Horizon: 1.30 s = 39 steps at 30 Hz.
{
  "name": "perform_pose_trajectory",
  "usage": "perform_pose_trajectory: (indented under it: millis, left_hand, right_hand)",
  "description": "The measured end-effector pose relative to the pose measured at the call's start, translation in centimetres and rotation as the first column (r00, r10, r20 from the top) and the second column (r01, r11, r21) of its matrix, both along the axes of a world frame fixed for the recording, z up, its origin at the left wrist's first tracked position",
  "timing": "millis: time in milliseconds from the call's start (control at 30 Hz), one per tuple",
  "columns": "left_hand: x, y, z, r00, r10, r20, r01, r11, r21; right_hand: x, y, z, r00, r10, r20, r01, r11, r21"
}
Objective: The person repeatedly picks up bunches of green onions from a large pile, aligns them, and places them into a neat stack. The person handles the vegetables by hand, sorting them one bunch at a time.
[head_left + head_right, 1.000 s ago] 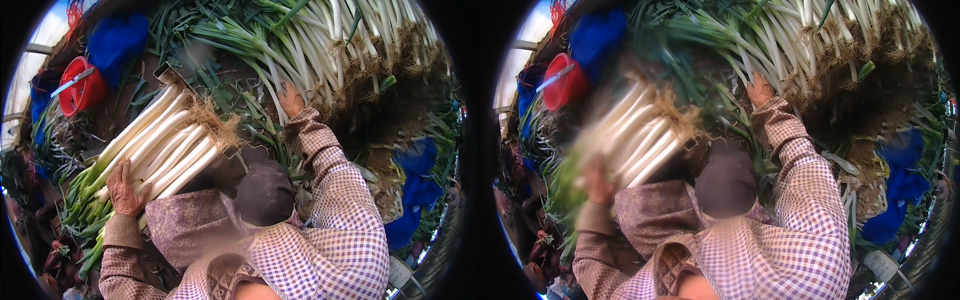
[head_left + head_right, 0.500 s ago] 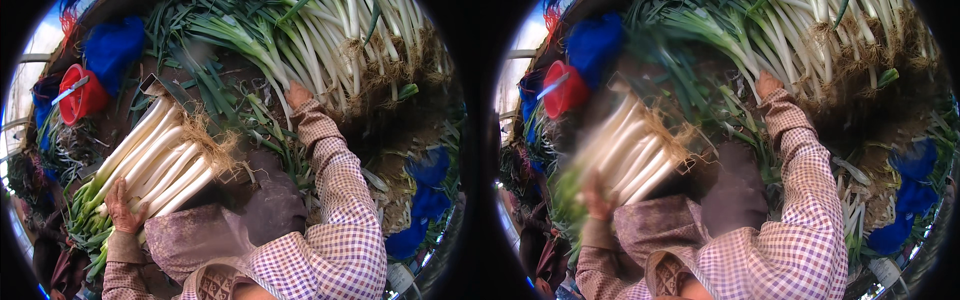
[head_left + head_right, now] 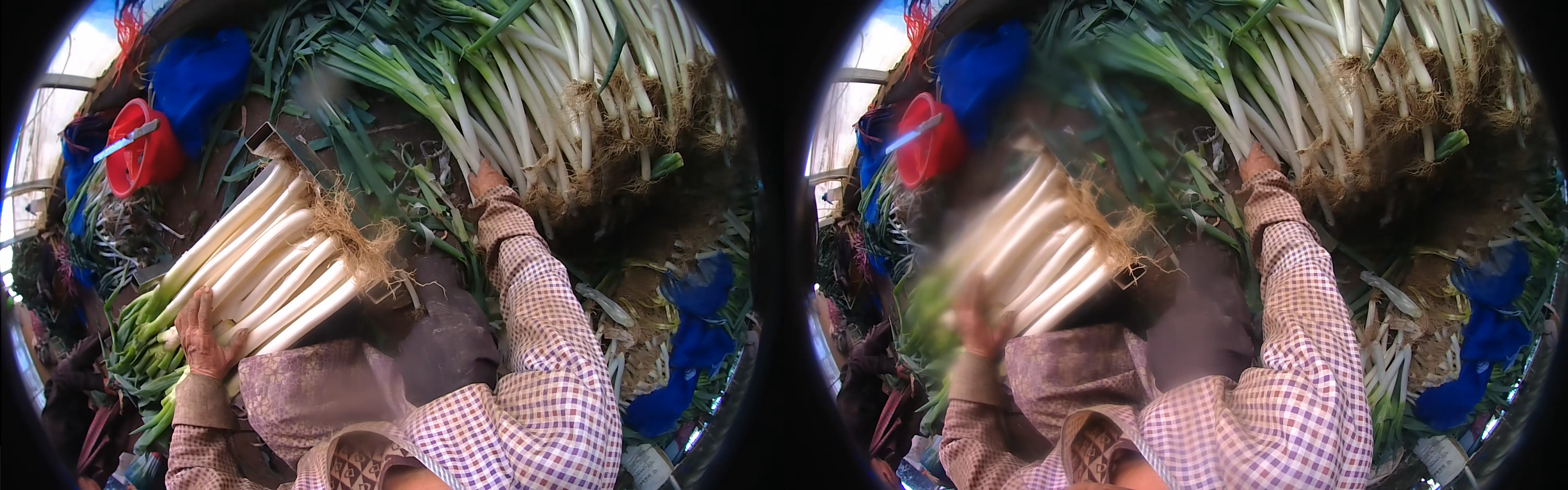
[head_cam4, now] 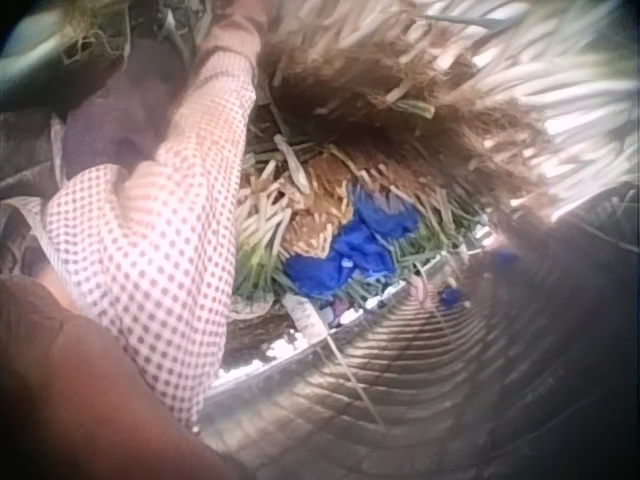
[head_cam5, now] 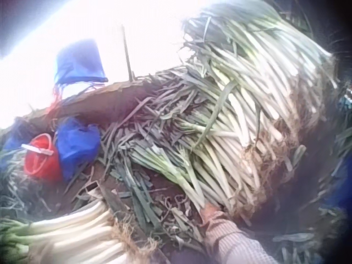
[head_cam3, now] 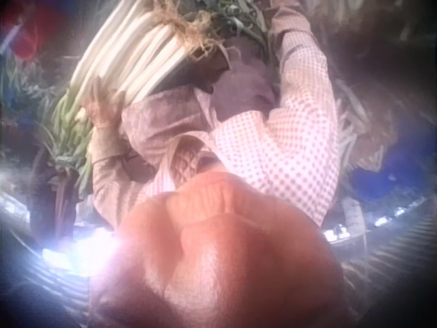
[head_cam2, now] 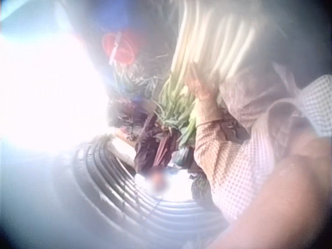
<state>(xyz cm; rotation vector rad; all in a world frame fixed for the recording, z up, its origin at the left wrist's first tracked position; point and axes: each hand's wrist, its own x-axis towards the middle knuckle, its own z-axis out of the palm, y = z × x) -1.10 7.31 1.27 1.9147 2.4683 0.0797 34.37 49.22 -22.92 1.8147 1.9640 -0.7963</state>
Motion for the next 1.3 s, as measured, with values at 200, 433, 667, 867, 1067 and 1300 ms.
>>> perform_pose_trajectory:
  millis: [200,433,667,867,1067,1300]
  left_hand:
    - [0.0,-0.1,-0.3,0.999,0.022,-0.034,-0.024,0.999,-0.038]
    - [0.4,0.6,-0.1,0.998,0.058,-0.007,-0.058,0.997,-0.049]
    - [4.5,3.7,5.0,0.991,-0.023,-0.132,-0.009,0.971,-0.237]
    - [19.4,8.3,6.4,0.787,-0.608,0.105,0.501,0.729,0.467]
    - [26.6,11.3,7.0,0.673,-0.739,-0.011,0.478,0.425,0.769]
    - [23.8,13.7,12.2,0.377,-0.857,-0.352,0.863,0.188,0.468]
  right_hand:
    - [1.6,-3.8,5.8,0.947,-0.012,-0.321,0.063,0.987,0.149]
    - [8.0,-15.5,19.2,0.741,-0.439,-0.508,0.194,0.864,-0.464]
    - [15.6,-27.0,35.2,0.219,-0.843,-0.491,0.037,0.51,-0.859]
    - [17.5,-34.8,40.4,0.01,-0.855,-0.519,-0.172,0.51,-0.843]
    - [19.6,-40.1,42.2,0.133,-0.836,-0.533,-0.211,0.502,-0.839]
    - [20.9,-40.1,43.0,0.415,-0.722,-0.554,-0.306,0.463,-0.832]
